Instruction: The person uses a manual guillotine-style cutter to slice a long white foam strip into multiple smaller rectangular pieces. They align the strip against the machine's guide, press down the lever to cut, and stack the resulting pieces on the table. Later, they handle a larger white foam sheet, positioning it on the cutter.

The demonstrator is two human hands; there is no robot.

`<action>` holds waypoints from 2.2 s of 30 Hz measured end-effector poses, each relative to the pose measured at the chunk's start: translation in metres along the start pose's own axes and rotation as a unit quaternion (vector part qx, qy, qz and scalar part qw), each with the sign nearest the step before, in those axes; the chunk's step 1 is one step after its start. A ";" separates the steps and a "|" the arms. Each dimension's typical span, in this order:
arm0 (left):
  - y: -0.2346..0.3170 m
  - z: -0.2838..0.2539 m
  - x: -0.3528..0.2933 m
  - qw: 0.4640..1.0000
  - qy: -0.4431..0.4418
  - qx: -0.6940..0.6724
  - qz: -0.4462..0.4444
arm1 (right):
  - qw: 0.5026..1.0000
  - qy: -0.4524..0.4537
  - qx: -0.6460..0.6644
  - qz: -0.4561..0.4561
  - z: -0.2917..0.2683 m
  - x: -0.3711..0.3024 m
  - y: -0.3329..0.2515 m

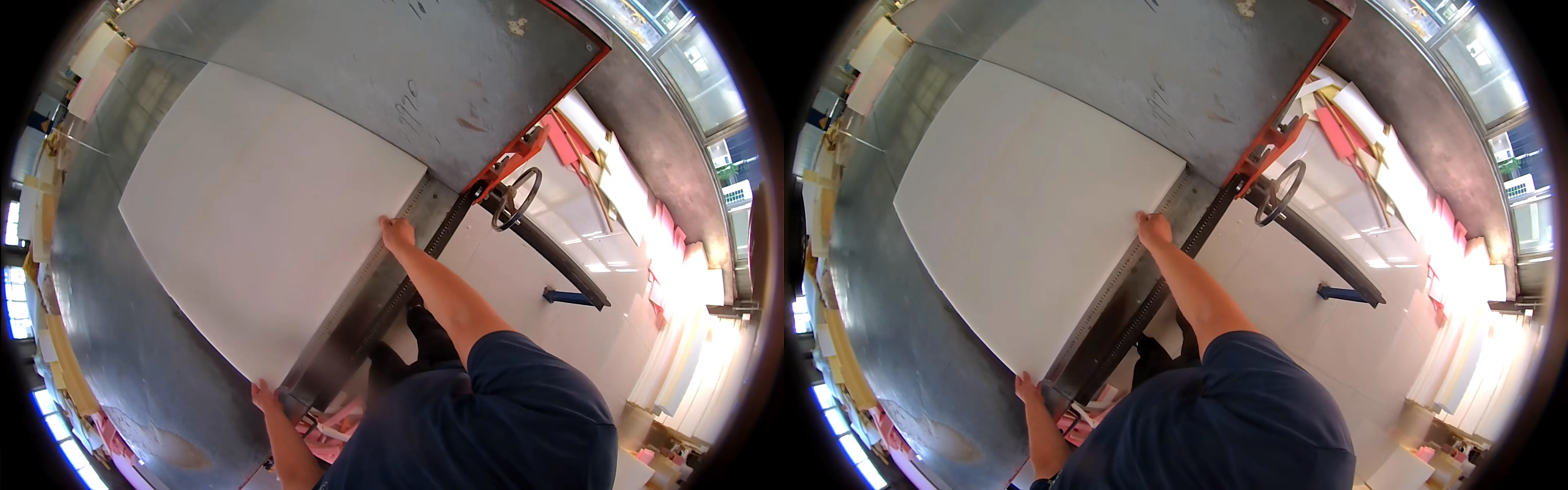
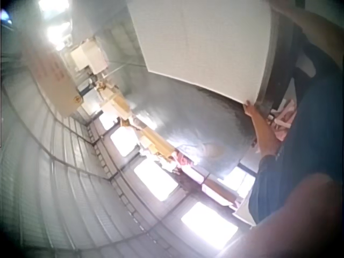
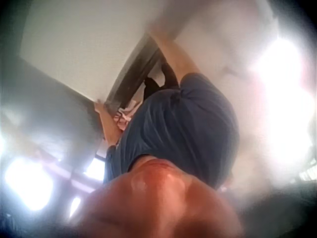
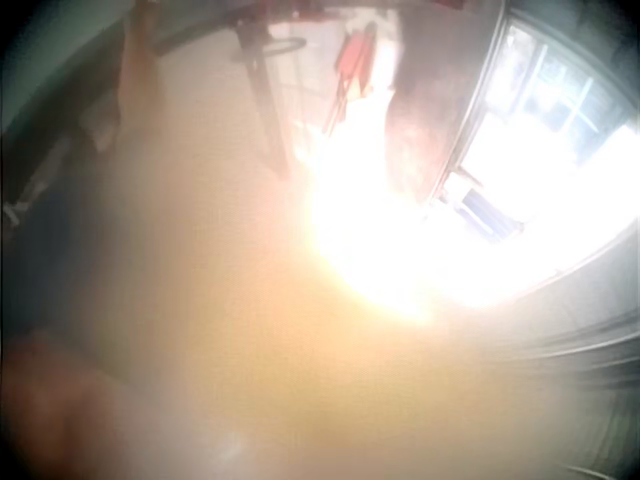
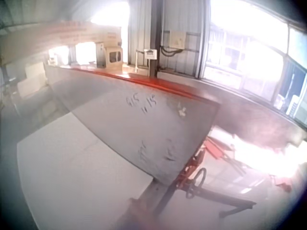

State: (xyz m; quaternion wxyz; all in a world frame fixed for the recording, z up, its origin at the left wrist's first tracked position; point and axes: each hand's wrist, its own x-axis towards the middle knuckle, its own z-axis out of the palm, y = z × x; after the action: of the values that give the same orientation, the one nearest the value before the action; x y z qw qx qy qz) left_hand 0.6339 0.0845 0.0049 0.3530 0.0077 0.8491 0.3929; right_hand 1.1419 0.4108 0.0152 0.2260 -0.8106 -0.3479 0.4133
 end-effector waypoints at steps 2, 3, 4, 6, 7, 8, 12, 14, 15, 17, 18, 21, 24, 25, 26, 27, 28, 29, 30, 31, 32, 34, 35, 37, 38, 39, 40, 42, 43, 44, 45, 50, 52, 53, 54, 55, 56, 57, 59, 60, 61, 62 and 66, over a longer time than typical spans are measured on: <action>0.002 0.002 -0.001 1.000 0.001 0.012 -0.015 | 1.000 0.014 -0.005 -0.005 -0.004 -0.002 0.001; 0.003 0.002 -0.001 1.000 -0.001 0.015 -0.015 | 1.000 0.012 -0.001 -0.001 -0.005 -0.001 0.002; 0.003 0.003 -0.002 1.000 -0.002 0.018 -0.014 | 1.000 0.010 0.003 0.003 -0.006 -0.001 0.003; 0.001 0.003 -0.002 1.000 0.001 0.017 -0.014 | 1.000 0.004 -0.005 0.002 -0.006 0.001 0.002; -0.001 0.003 -0.001 1.000 0.004 0.013 -0.014 | 1.000 -0.001 -0.017 -0.003 -0.005 0.000 0.001; -0.004 0.002 -0.002 1.000 0.008 0.009 -0.015 | 0.999 -0.005 -0.030 -0.009 -0.005 0.000 0.000; -0.014 -0.003 0.015 0.998 -0.047 -0.032 0.034 | 0.998 0.002 -0.055 -0.030 0.001 0.009 0.007; -0.018 0.002 0.023 0.999 -0.006 -0.028 0.042 | 0.999 -0.013 -0.026 -0.022 0.004 0.018 0.012; -0.019 0.007 0.018 0.999 -0.009 -0.014 0.032 | 0.999 0.003 -0.041 -0.018 0.005 0.021 0.017; -0.013 0.006 0.012 1.000 -0.010 0.015 0.016 | 0.997 0.007 -0.061 -0.037 0.007 0.021 0.017; -0.008 0.006 0.011 0.999 -0.021 0.034 0.017 | 0.998 0.001 -0.049 -0.039 0.007 0.021 0.019; -0.009 0.006 0.007 1.000 -0.008 0.010 0.006 | 0.999 -0.018 -0.027 -0.036 0.003 0.015 0.014; -0.006 0.007 0.006 1.000 -0.025 0.012 0.012 | 0.995 0.004 -0.087 -0.047 -0.014 0.012 0.014; -0.006 0.010 0.000 1.000 -0.015 -0.004 0.008 | 0.985 0.042 -0.154 -0.067 -0.024 0.012 0.020; -0.004 0.015 -0.003 1.000 -0.007 -0.020 0.005 | 0.968 0.080 -0.220 -0.086 -0.037 0.012 0.027; -0.004 0.012 -0.010 0.999 0.012 -0.038 -0.001 | 0.965 0.103 -0.229 -0.079 -0.059 0.000 0.026; -0.003 0.009 -0.013 0.999 0.018 -0.032 -0.003 | 0.961 0.128 -0.234 -0.077 -0.090 -0.008 0.021; 0.000 0.013 -0.013 1.000 0.015 -0.026 -0.004 | 0.946 0.241 -0.150 -0.157 -0.124 -0.007 0.045; 0.001 0.016 -0.014 1.000 0.010 -0.015 -0.008 | 0.858 0.388 -0.141 -0.306 -0.161 0.004 0.075; 0.000 0.014 -0.015 1.000 0.013 -0.023 -0.008 | 0.862 0.379 -0.170 -0.292 -0.203 0.007 0.092; 0.001 0.013 -0.016 0.999 0.014 -0.030 -0.008 | 0.853 0.422 -0.199 -0.235 -0.236 0.005 0.096; -0.001 0.012 -0.017 0.999 0.025 -0.032 -0.009 | 0.827 0.499 -0.228 -0.124 -0.284 0.008 0.093; 0.000 0.015 -0.018 0.999 0.033 -0.024 -0.009 | 0.812 0.535 -0.226 -0.069 -0.299 0.014 0.094; 0.003 0.018 -0.015 0.999 0.047 -0.013 -0.010 | 0.867 0.451 -0.200 0.069 -0.311 0.036 0.086; 0.003 0.020 -0.013 0.999 0.052 -0.009 -0.012 | 0.894 0.395 -0.182 0.113 -0.316 0.045 0.081; 0.004 0.023 -0.012 0.998 0.059 -0.006 -0.014 | 0.916 0.333 -0.162 0.156 -0.318 0.055 0.078; 0.001 0.017 -0.006 0.999 0.035 -0.015 -0.005 | 0.905 0.369 -0.159 0.140 -0.312 0.056 0.074; -0.003 0.003 0.004 0.999 -0.012 -0.030 0.013 | 0.921 0.334 -0.148 0.137 -0.312 0.057 0.061; -0.001 0.004 -0.001 1.000 0.014 -0.025 0.005 | 0.925 0.324 -0.146 0.135 -0.314 0.055 0.055; -0.002 0.006 -0.006 0.999 0.041 -0.020 -0.004 | 0.926 0.325 -0.142 0.131 -0.313 0.056 0.056; -0.002 0.012 -0.009 0.997 0.066 -0.023 -0.012 | 0.924 0.331 -0.143 0.127 -0.317 0.064 0.062; -0.008 0.022 -0.008 0.998 0.028 -0.040 0.026 | 0.913 0.358 -0.154 0.117 -0.332 0.089 0.090; -0.024 0.009 0.015 0.999 0.024 -0.003 0.035 | 0.917 0.356 -0.142 0.111 -0.329 0.098 0.095; -0.031 -0.002 0.028 0.998 0.032 0.047 0.030 | 0.925 0.343 -0.120 0.115 -0.327 0.094 0.095; -0.036 -0.004 0.035 0.996 0.035 0.079 0.037 | 0.925 0.339 -0.133 0.107 -0.325 0.094 0.097; -0.038 0.006 0.038 0.995 0.035 0.085 0.041 | 0.921 0.347 -0.146 0.103 -0.329 0.089 0.093; -0.042 0.003 0.035 0.995 0.038 0.080 0.039 | 0.925 0.337 -0.148 0.099 -0.325 0.085 0.090; -0.042 0.008 0.034 0.996 0.031 0.069 0.037 | 0.920 0.345 -0.160 0.093 -0.329 0.086 0.091; -0.044 0.011 0.035 0.997 0.026 0.057 0.039 | 0.913 0.355 -0.182 0.087 -0.330 0.092 0.101; -0.048 0.003 0.036 0.997 0.036 0.061 0.044 | 0.913 0.359 -0.172 0.083 -0.322 0.093 0.099; -0.049 0.000 0.039 0.996 0.041 0.065 0.051 | 0.912 0.359 -0.180 0.080 -0.320 0.095 0.101; -0.050 -0.004 0.041 0.995 0.046 0.070 0.057 | 0.911 0.359 -0.186 0.077 -0.318 0.097 0.103; -0.032 0.019 0.023 0.998 0.050 0.021 0.024 | 0.901 0.383 -0.187 0.082 -0.320 0.087 0.099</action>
State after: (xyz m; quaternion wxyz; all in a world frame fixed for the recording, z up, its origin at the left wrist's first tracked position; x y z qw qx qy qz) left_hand 0.6361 0.0818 -0.0384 0.3003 0.0163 0.8732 0.3834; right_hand 1.4800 0.3865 0.0835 0.1515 -0.9593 -0.2377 0.0152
